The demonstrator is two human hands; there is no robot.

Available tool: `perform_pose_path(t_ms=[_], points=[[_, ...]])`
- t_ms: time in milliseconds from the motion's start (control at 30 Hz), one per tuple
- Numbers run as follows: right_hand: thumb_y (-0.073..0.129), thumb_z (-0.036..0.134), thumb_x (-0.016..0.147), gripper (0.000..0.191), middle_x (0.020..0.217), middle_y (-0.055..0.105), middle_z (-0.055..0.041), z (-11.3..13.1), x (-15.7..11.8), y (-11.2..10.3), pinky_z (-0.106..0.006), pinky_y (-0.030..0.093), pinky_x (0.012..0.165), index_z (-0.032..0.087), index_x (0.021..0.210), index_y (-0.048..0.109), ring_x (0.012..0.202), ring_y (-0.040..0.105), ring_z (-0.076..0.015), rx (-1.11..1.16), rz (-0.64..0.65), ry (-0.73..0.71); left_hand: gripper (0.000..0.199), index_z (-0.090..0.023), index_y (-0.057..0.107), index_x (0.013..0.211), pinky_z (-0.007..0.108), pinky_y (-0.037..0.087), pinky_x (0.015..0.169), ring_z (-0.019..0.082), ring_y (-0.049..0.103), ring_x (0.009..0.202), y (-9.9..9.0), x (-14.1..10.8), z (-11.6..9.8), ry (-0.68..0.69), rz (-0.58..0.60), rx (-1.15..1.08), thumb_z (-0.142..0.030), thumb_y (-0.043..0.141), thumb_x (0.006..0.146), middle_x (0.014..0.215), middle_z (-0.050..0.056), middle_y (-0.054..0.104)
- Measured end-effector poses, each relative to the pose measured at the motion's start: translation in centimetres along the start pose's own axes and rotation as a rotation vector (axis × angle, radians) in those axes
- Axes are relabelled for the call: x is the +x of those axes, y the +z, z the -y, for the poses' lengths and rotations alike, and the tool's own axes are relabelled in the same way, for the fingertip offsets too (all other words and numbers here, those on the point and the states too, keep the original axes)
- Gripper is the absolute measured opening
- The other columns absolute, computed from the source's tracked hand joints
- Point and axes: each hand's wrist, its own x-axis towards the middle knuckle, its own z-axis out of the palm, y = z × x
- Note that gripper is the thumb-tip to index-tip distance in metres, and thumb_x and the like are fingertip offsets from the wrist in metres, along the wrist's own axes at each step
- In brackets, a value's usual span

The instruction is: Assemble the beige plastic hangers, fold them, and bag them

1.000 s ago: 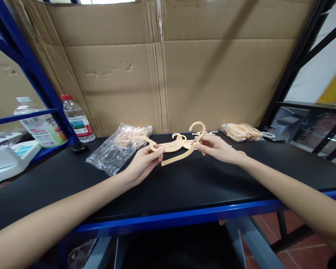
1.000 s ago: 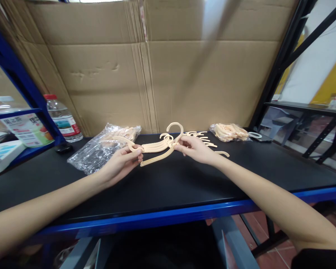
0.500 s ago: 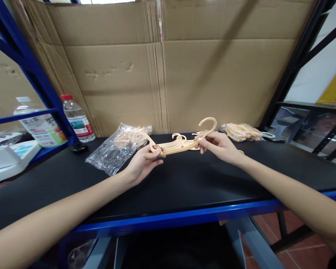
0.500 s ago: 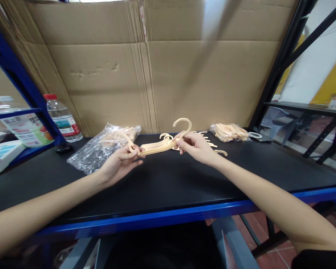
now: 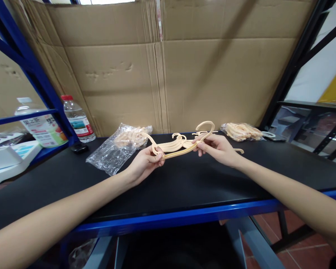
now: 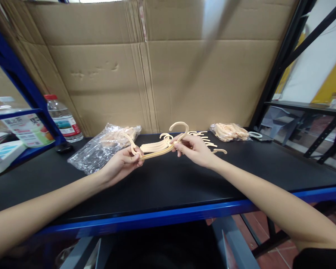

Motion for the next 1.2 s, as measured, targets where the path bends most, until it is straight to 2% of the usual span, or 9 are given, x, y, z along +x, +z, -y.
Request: perform_pose_path(t_ms=[133, 333, 533, 833, 1000, 1200], points=[[0.054, 0.037, 0.089, 0.027, 0.080, 0.065, -0.0048, 0.11, -0.10, 0.37, -0.027, 0.051, 0.059, 0.015, 0.101, 0.063, 0.063, 0.061, -0.0119, -0.011, -0.025, 0.000, 0.013, -0.012, 0.053, 0.069, 0.021, 0.039, 0.057, 0.009, 0.049, 0.058, 0.08, -0.02, 0.12, 0.020, -0.003, 0.022, -0.005, 0.064, 0.069, 0.066, 0.000, 0.052], [0.056, 0.036, 0.088, 0.025, 0.080, 0.066, -0.0053, -0.13, 0.02, 0.11, -0.027, 0.050, 0.058, 0.014, 0.097, 0.063, 0.061, 0.061, -0.0122, -0.029, -0.062, 0.017, 0.011, -0.012, 0.055, 0.068, 0.026, 0.045, 0.064, 0.012, 0.055, 0.063, 0.32, -0.05, -0.20, 0.006, -0.044, -0.003, -0.005, 0.063, 0.069, 0.078, 0.003, 0.058], [0.056, 0.036, 0.088, 0.025, 0.080, 0.065, -0.0050, -0.31, -0.11, 0.20, -0.027, 0.051, 0.059, 0.014, 0.098, 0.063, 0.061, 0.061, -0.0118, -0.019, -0.067, 0.019, 0.013, -0.012, 0.055, 0.067, 0.025, 0.044, 0.063, 0.012, 0.055, 0.062, 0.10, 0.01, -0.11, -0.011, -0.077, 0.002, -0.002, 0.063, 0.068, 0.075, 0.003, 0.058], [0.055, 0.034, 0.089, 0.024, 0.079, 0.064, -0.0048, -0.18, -0.40, 0.44, -0.027, 0.050, 0.059, 0.014, 0.100, 0.064, 0.062, 0.061, -0.0121, -0.042, -0.046, 0.000, 0.016, -0.014, 0.049, 0.067, 0.024, 0.040, 0.061, 0.011, 0.051, 0.059, 0.00, -0.01, 0.14, -0.006, -0.041, 0.008, -0.003, 0.061, 0.068, 0.069, 0.002, 0.057], [0.054, 0.036, 0.089, 0.026, 0.078, 0.065, -0.0050, -0.05, -0.52, 0.88, -0.028, 0.050, 0.059, 0.014, 0.100, 0.064, 0.062, 0.061, -0.0125, -0.040, -0.035, 0.020, 0.023, -0.015, 0.045, 0.065, 0.021, 0.034, 0.054, 0.009, 0.045, 0.053, -0.04, 0.01, 0.61, 0.014, 0.010, 0.023, -0.001, 0.062, 0.061, 0.058, -0.002, 0.049], [0.055, 0.035, 0.089, 0.024, 0.079, 0.065, -0.0050, -0.40, -0.28, 0.71, -0.027, 0.049, 0.057, 0.014, 0.097, 0.064, 0.059, 0.060, -0.0116, -0.029, -0.070, 0.021, 0.016, -0.014, 0.050, 0.067, 0.023, 0.039, 0.059, 0.010, 0.050, 0.058, -0.17, 0.06, 0.36, 0.035, -0.004, 0.025, -0.004, 0.062, 0.066, 0.067, 0.000, 0.054]])
